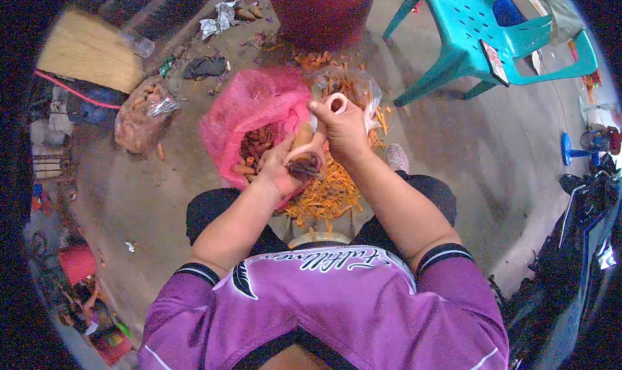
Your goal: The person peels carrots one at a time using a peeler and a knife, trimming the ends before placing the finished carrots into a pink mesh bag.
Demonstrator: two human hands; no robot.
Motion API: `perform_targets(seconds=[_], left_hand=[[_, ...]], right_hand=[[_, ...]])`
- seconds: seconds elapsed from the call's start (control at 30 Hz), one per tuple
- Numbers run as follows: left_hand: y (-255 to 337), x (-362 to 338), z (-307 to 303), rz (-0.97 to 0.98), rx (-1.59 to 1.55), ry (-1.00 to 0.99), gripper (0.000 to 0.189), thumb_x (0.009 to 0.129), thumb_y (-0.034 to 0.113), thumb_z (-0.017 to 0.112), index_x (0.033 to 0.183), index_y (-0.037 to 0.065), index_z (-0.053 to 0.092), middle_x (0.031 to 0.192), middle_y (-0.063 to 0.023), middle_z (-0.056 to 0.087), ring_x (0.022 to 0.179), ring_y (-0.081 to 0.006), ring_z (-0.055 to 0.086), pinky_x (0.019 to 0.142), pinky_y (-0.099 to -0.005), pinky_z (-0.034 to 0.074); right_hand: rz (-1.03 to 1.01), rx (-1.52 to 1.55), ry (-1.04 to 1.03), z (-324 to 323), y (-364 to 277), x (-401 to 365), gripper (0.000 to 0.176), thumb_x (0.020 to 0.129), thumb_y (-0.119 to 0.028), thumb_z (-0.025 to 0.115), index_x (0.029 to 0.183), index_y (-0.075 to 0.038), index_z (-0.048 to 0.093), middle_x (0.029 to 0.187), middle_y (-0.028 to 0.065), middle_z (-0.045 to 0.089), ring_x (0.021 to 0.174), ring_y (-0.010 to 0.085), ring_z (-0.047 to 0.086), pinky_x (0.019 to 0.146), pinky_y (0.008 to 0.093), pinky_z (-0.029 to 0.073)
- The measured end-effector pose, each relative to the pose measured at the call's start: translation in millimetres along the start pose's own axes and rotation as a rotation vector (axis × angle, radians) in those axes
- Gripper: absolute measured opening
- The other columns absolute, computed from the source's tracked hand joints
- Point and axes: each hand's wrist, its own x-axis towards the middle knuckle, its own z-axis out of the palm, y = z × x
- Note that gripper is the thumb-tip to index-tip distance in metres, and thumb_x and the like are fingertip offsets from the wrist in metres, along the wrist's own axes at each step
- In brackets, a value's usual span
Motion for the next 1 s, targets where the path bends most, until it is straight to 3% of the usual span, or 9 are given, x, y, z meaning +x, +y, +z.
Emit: perform_targets(seconds=[0.17,0.23,0.37,0.6,0.7,0.8,0.83,0.9,1.0], left_hand=[[1,-7,8,0.041,0.163,-0.112,0.036,0.088,0.036,0.032,0.106,0.009,0.047,0.092,-0.0069,0.054,0.076,-0.0187,0.055,0.062,-0.0318,0.045],[5,-3,-7,-0.057,0.233,-0.146,0.035,0.086,0.041,0.036,0.102,0.013,0.047,0.082,-0.0042,0.054,0.063,-0.0174,0.053,0.05,-0.0286,0.041],[0,-11,-9,-0.185,0.2,-0.169,0.04,0.083,0.049,0.039,0.097,0.013,0.047,0.079,-0.0057,0.053,0.061,-0.0162,0.051,0.048,-0.027,0.038],[2,-16,13,0.045,0.23,0.054,0.041,0.084,0.046,0.039,0.107,0.014,0.046,0.086,-0.0047,0.055,0.075,-0.016,0.055,0.052,-0.0275,0.042],[-2,-13,5,0.06,0.231,0.001,0.043,0.083,0.047,0.04,0.104,0.01,0.047,0.083,-0.0039,0.054,0.068,-0.0159,0.055,0.051,-0.0278,0.042],[-1,-13,-12,-0.206,0.13,-0.211,0.041,0.085,0.042,0.04,0.099,0.005,0.05,0.077,-0.0061,0.052,0.067,-0.0162,0.05,0.055,-0.0275,0.042],[-3,-18,3,-0.204,0.211,-0.086,0.042,0.084,0.044,0.039,0.093,0.004,0.049,0.068,-0.0041,0.047,0.059,-0.0137,0.043,0.048,-0.0233,0.034],[0,-19,3,-0.164,0.194,-0.078,0.041,0.083,0.047,0.041,0.094,0.008,0.048,0.07,-0.0048,0.051,0.059,-0.0128,0.048,0.047,-0.0246,0.037],[6,-13,-3,-0.052,0.278,-0.024,0.039,0.084,0.045,0.041,0.098,0.009,0.048,0.078,-0.0056,0.054,0.065,-0.0126,0.053,0.052,-0.0271,0.042]], right_hand=[[0.225,0.067,0.063,9,0,10,0.02,0.071,-0.018,0.066,0.07,-0.007,0.05,0.064,-0.0009,0.049,0.057,0.0083,0.043,0.05,0.0233,0.036],[0.101,0.092,0.135,-13,26,40,0.02,0.072,-0.02,0.066,0.071,-0.006,0.051,0.063,-0.0007,0.048,0.056,0.0091,0.044,0.049,0.0251,0.037],[-0.073,-0.068,0.476,-63,12,83,0.021,0.075,-0.018,0.063,0.082,-0.006,0.047,0.068,0.0021,0.046,0.059,0.0117,0.045,0.05,0.0247,0.038],[0.122,0.016,0.068,8,7,13,0.017,0.073,-0.018,0.065,0.073,-0.007,0.052,0.065,-0.0006,0.047,0.057,0.0094,0.043,0.052,0.0243,0.036],[0.193,0.041,0.09,6,7,15,0.018,0.071,-0.018,0.066,0.073,-0.007,0.052,0.064,-0.001,0.047,0.055,0.0092,0.042,0.051,0.0242,0.036],[0.01,-0.001,0.269,-37,13,58,0.019,0.074,-0.016,0.064,0.08,-0.007,0.049,0.071,0.0013,0.047,0.059,0.0111,0.045,0.052,0.0237,0.038],[-0.031,-0.013,0.347,-51,15,69,0.018,0.075,-0.017,0.063,0.08,-0.007,0.049,0.071,0.0017,0.048,0.06,0.0117,0.046,0.053,0.0238,0.039],[-0.037,0.044,0.442,-55,13,71,0.017,0.075,-0.016,0.063,0.08,-0.008,0.049,0.069,0.0013,0.048,0.058,0.0116,0.046,0.052,0.0233,0.039],[0.17,0.081,0.227,-22,6,40,0.018,0.074,-0.015,0.064,0.08,-0.008,0.049,0.068,0.0002,0.047,0.057,0.0107,0.045,0.051,0.0233,0.038]])
